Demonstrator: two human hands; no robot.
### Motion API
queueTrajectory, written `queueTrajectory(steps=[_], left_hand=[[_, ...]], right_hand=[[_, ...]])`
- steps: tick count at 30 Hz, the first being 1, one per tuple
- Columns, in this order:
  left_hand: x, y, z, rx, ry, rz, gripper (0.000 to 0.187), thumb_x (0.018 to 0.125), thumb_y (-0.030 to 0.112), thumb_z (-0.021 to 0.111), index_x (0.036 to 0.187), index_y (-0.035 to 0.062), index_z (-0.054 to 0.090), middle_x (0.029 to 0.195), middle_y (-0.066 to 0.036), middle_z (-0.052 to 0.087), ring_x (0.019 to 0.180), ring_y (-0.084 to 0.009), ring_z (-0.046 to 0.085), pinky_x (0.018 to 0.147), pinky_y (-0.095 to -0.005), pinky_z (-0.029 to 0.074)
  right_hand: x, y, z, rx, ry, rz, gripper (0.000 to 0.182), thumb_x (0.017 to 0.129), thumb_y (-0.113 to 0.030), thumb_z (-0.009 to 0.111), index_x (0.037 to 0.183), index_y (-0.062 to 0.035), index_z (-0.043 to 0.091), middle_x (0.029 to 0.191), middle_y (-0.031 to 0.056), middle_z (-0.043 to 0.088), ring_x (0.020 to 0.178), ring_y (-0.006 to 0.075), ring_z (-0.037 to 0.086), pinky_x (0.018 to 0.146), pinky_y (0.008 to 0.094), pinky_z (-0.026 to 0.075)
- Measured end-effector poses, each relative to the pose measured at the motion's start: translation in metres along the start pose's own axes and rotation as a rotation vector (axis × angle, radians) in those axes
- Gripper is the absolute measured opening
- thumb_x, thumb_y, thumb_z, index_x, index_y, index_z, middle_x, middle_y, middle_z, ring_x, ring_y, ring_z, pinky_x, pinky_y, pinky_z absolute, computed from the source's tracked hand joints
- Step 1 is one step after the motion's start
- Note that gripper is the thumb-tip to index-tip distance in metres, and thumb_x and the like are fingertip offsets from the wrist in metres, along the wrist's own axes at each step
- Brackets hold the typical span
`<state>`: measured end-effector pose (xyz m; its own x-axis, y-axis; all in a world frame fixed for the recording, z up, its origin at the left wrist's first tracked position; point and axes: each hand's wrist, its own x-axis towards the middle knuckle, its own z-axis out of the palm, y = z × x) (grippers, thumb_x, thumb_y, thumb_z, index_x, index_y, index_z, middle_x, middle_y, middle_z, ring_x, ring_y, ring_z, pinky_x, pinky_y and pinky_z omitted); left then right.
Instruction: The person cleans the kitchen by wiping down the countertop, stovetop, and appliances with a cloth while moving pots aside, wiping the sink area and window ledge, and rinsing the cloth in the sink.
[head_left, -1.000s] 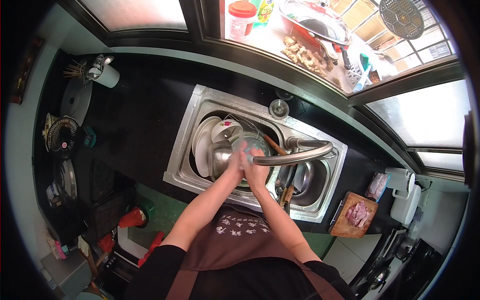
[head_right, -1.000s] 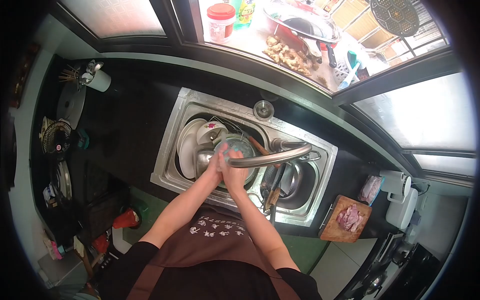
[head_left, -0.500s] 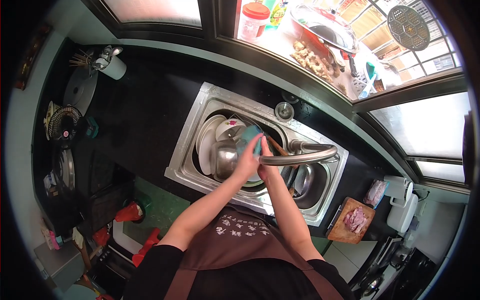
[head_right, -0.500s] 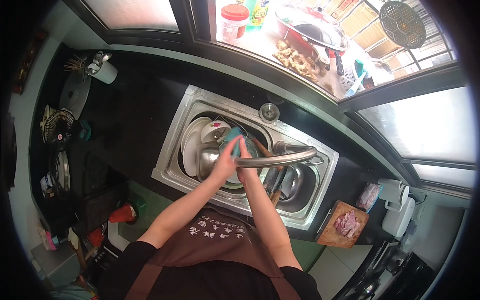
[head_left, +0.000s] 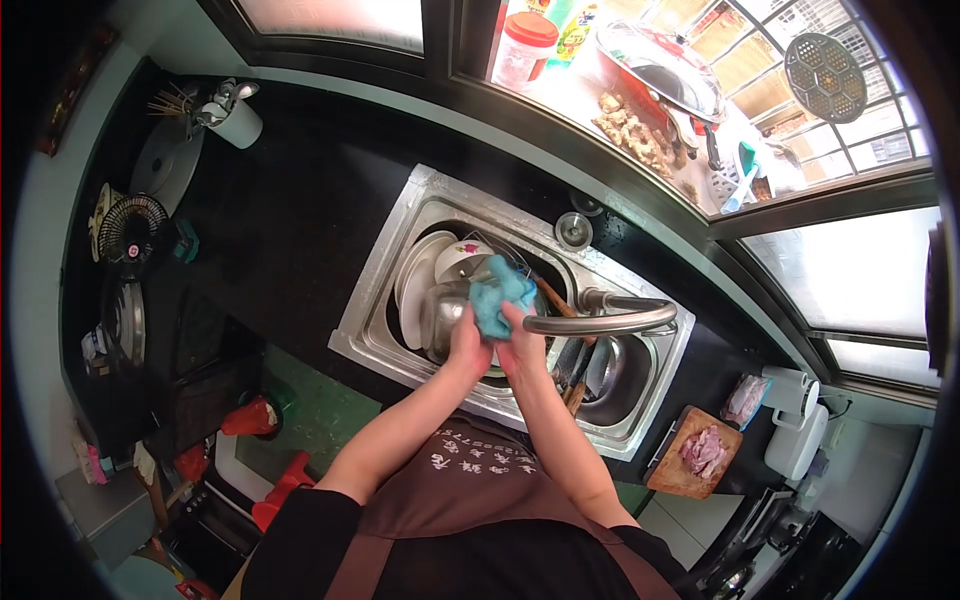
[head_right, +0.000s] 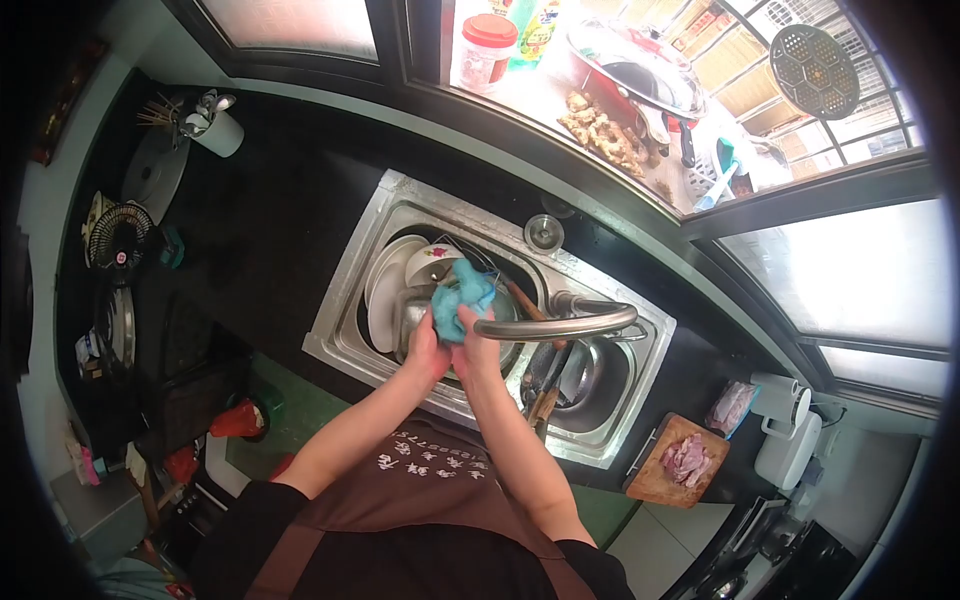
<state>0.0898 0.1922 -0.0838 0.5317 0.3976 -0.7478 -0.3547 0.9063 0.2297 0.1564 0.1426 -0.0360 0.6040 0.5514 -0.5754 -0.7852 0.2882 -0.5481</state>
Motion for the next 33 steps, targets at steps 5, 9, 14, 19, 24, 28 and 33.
queueTrajectory(steps=[5, 9, 14, 19, 24, 28, 33], left_hand=[[0.021, 0.01, 0.012, 0.196, 0.042, 0.379, 0.044, 0.101, 0.021, 0.049, 0.138, 0.0013, 0.037, 0.126, -0.011, 0.055, 0.115, -0.0225, 0.055, 0.1, -0.0405, 0.044], [0.016, 0.03, 0.024, 0.386, 0.069, 0.007, 0.034, 0.096, 0.024, 0.059, 0.123, 0.0045, 0.053, 0.112, -0.009, 0.062, 0.1, -0.0213, 0.063, 0.085, -0.0357, 0.051], [0.024, -0.001, 0.015, 0.477, 0.186, 0.095, 0.056, 0.087, 0.041, 0.071, 0.122, -0.0007, 0.056, 0.106, -0.009, 0.064, 0.093, -0.0188, 0.064, 0.077, -0.034, 0.052], [0.015, 0.023, 0.0, 0.395, -0.025, -0.084, 0.043, 0.087, 0.018, 0.071, 0.123, 0.0013, 0.054, 0.113, -0.012, 0.063, 0.103, -0.025, 0.063, 0.088, -0.0397, 0.052], [0.03, 0.059, -0.043, 0.273, -0.101, -0.024, 0.045, 0.078, -0.002, 0.057, 0.123, -0.0006, 0.052, 0.115, -0.014, 0.06, 0.108, -0.0296, 0.059, 0.101, -0.0419, 0.045], [0.023, 0.063, -0.02, 0.078, -0.119, -0.085, 0.043, 0.076, 0.007, 0.052, 0.118, -0.001, 0.054, 0.113, -0.014, 0.06, 0.108, -0.0326, 0.058, 0.098, -0.0452, 0.045], [0.03, 0.046, 0.008, 0.019, -0.102, -0.198, 0.044, 0.09, 0.038, 0.058, 0.117, 0.004, 0.059, 0.113, -0.014, 0.065, 0.104, -0.0291, 0.062, 0.097, -0.0439, 0.047]], right_hand=[[-0.02, -0.018, 0.003, -0.575, 0.088, -0.177, 0.047, 0.088, -0.008, 0.063, 0.131, -0.0036, 0.045, 0.121, 0.0101, 0.056, 0.109, 0.0224, 0.055, 0.097, 0.0333, 0.043], [-0.018, 0.009, -0.004, -1.156, -0.001, -0.596, 0.054, 0.084, -0.025, 0.071, 0.125, 0.0015, 0.049, 0.117, 0.0154, 0.058, 0.105, 0.027, 0.058, 0.093, 0.0361, 0.044], [0.041, 0.001, 0.004, -1.444, 0.265, -0.564, 0.031, 0.081, -0.033, 0.068, 0.086, -0.0031, 0.061, 0.097, 0.0224, 0.064, 0.091, 0.0407, 0.062, 0.078, 0.0453, 0.048], [0.061, 0.003, -0.025, -1.304, 0.381, -0.53, 0.034, 0.083, -0.034, 0.064, 0.095, -0.0022, 0.064, 0.085, 0.0213, 0.067, 0.079, 0.0398, 0.065, 0.076, 0.0447, 0.049], [0.037, -0.017, -0.057, -1.017, 0.21, -0.236, 0.046, 0.086, -0.021, 0.058, 0.129, -0.0056, 0.053, 0.112, 0.0114, 0.063, 0.104, 0.0235, 0.06, 0.09, 0.0354, 0.046], [-0.002, -0.027, -0.042, -0.714, 0.011, -0.187, 0.06, 0.088, -0.019, 0.059, 0.143, -0.0044, 0.039, 0.13, 0.0082, 0.051, 0.12, 0.0185, 0.048, 0.102, 0.0325, 0.037], [-0.033, -0.015, -0.021, -0.936, 0.018, -0.276, 0.065, 0.085, -0.026, 0.07, 0.137, 0.0002, 0.041, 0.128, 0.0097, 0.052, 0.115, 0.0192, 0.049, 0.1, 0.0346, 0.04]])
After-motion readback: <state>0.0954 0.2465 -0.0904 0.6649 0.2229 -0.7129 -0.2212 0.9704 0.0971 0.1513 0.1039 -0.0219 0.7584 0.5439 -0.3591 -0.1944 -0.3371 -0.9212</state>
